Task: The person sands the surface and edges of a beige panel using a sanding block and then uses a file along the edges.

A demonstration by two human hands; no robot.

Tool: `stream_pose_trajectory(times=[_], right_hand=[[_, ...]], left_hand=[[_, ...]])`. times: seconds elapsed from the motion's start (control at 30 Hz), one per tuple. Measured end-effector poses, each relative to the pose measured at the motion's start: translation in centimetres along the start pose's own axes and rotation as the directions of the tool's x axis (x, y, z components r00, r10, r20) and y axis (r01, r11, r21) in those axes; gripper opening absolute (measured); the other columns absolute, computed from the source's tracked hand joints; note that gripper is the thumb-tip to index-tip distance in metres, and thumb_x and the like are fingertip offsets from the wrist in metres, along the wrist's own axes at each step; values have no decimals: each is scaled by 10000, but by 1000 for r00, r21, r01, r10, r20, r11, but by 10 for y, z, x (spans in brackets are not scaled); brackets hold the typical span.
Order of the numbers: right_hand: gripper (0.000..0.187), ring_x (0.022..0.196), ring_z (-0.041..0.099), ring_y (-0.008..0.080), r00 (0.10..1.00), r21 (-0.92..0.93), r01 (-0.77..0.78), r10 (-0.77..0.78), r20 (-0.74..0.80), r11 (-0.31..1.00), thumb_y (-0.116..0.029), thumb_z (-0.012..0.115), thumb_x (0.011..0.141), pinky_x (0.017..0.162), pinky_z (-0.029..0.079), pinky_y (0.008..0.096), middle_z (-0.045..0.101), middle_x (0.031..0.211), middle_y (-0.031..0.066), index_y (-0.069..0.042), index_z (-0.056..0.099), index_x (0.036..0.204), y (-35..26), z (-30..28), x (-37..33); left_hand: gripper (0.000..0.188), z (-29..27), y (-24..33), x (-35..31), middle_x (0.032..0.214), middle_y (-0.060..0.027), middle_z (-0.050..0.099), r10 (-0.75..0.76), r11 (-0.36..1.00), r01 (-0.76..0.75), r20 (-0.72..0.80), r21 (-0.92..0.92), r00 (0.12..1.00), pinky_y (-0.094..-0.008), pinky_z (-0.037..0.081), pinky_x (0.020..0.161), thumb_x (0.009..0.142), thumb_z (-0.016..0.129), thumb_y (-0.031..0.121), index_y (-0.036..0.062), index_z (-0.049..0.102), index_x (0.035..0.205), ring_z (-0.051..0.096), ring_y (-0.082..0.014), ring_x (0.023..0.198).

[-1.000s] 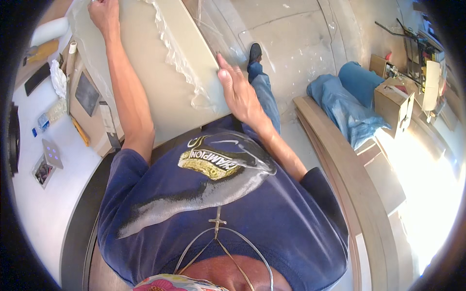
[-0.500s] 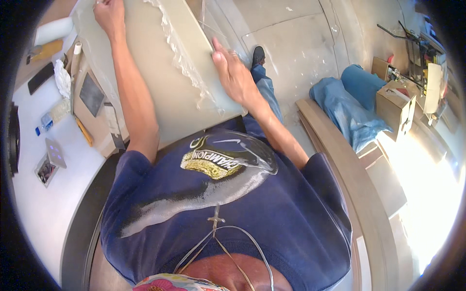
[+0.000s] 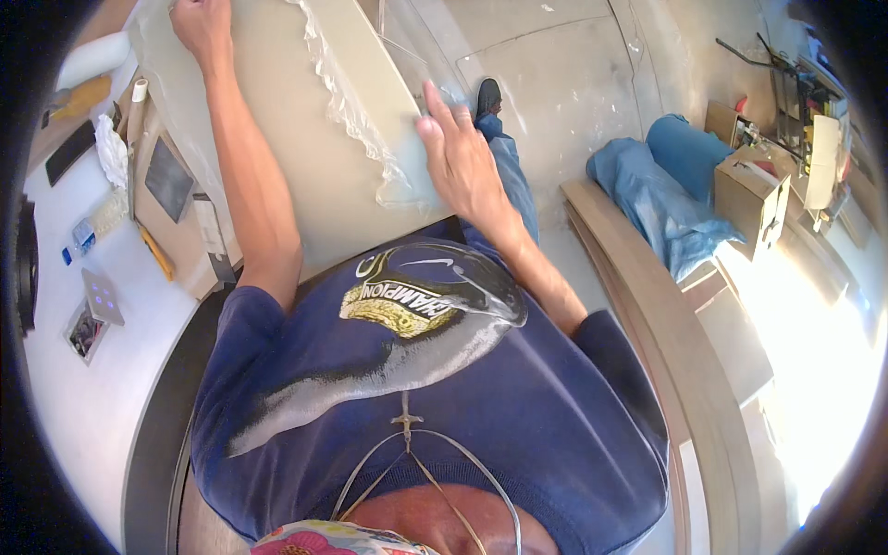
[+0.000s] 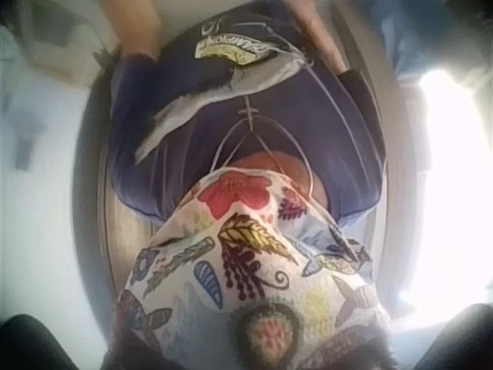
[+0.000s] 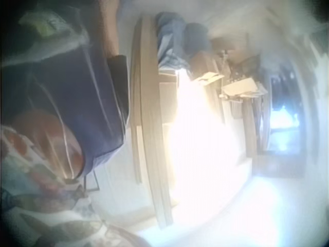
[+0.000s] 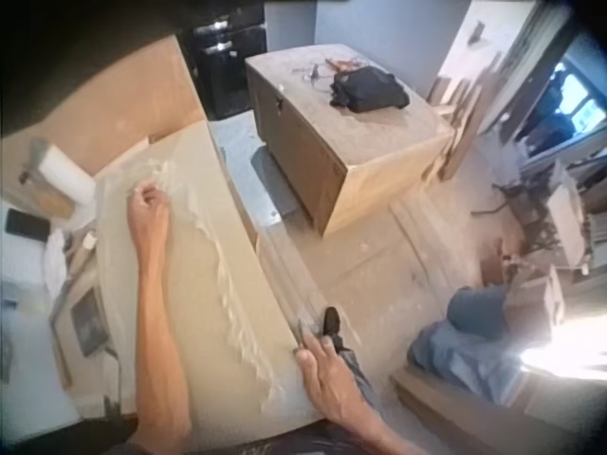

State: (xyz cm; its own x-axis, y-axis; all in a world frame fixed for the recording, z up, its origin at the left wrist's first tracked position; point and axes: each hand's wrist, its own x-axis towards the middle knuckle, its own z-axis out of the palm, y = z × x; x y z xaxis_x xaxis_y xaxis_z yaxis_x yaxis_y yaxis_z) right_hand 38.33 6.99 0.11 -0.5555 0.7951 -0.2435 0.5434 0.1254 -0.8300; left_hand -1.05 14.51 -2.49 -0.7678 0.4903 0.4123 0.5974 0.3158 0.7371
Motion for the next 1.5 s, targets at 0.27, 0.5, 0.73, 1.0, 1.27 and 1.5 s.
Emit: stream_pose_trajectory(times=[0.27, 0.5, 0.73, 1.0, 1.27, 1.5], right_hand=[[691, 1354, 532, 504, 991, 60, -117, 114, 65, 991, -526, 339, 1130, 1135, 414, 515, 564, 1393, 377, -29, 397, 1606, 2, 8, 8], [712, 1379, 504, 516, 994, 158, 57, -72, 87, 986, -541, 289, 1128, 1168, 381, 514, 542, 1417, 397, -23, 394, 1606, -28, 10, 130], [736, 1385, 504, 512, 998, 127, 34, -41, 49, 991, -560, 301, 1120, 1172, 380, 503, 531, 1482, 354, 4, 443, 1571, -15, 15, 84], [629, 1373, 512, 506, 991, 156, 105, -117, 66, 982, -434, 343, 1139, 1162, 389, 483, 524, 1481, 348, 5, 408, 1585, -14, 13, 96], [582, 1320, 537, 509, 998, 29, 17, -19, 58, 999, -374, 405, 1132, 1130, 415, 489, 560, 1403, 357, -22, 406, 1596, -6, -2, 20], [255, 955, 603, 151, 943, 311, 250, -157, -294, 917, -206, 641, 1060, 864, 503, 302, 659, 1038, 33, -21, 669, 1234, 5, -45, 168]], left_hand=[[346, 5, -23, 14, 1037, -226, 714, 130, 989, -126, -46, 79, 990, -403, 526, 905, 929, 576, 118, -73, 689, 1194, 672, -321, 957], [316, 11, -24, 15, 980, -191, 703, 131, 990, -133, -38, -48, 991, -381, 529, 859, 924, 584, 104, -70, 691, 1166, 664, -275, 915], [319, 5, -30, 12, 984, -171, 693, 94, 995, -95, -66, -7, 993, -374, 528, 856, 920, 621, 121, -52, 687, 1180, 656, -268, 909], [328, 4, -12, 11, 1017, -154, 682, -1, 1000, 1, 19, -14, 1000, -373, 516, 880, 922, 628, 134, -36, 676, 1198, 645, -264, 941], [304, 3, -30, 10, 944, -137, 675, 112, 992, -116, -66, -45, 991, -378, 522, 832, 944, 603, 137, -40, 686, 1176, 636, -254, 860], [330, 5, -30, 16, 989, -192, 710, 121, 993, -120, -34, 17, 992, -396, 531, 877, 955, 587, 161, -46, 688, 1191, 674, -289, 933]])
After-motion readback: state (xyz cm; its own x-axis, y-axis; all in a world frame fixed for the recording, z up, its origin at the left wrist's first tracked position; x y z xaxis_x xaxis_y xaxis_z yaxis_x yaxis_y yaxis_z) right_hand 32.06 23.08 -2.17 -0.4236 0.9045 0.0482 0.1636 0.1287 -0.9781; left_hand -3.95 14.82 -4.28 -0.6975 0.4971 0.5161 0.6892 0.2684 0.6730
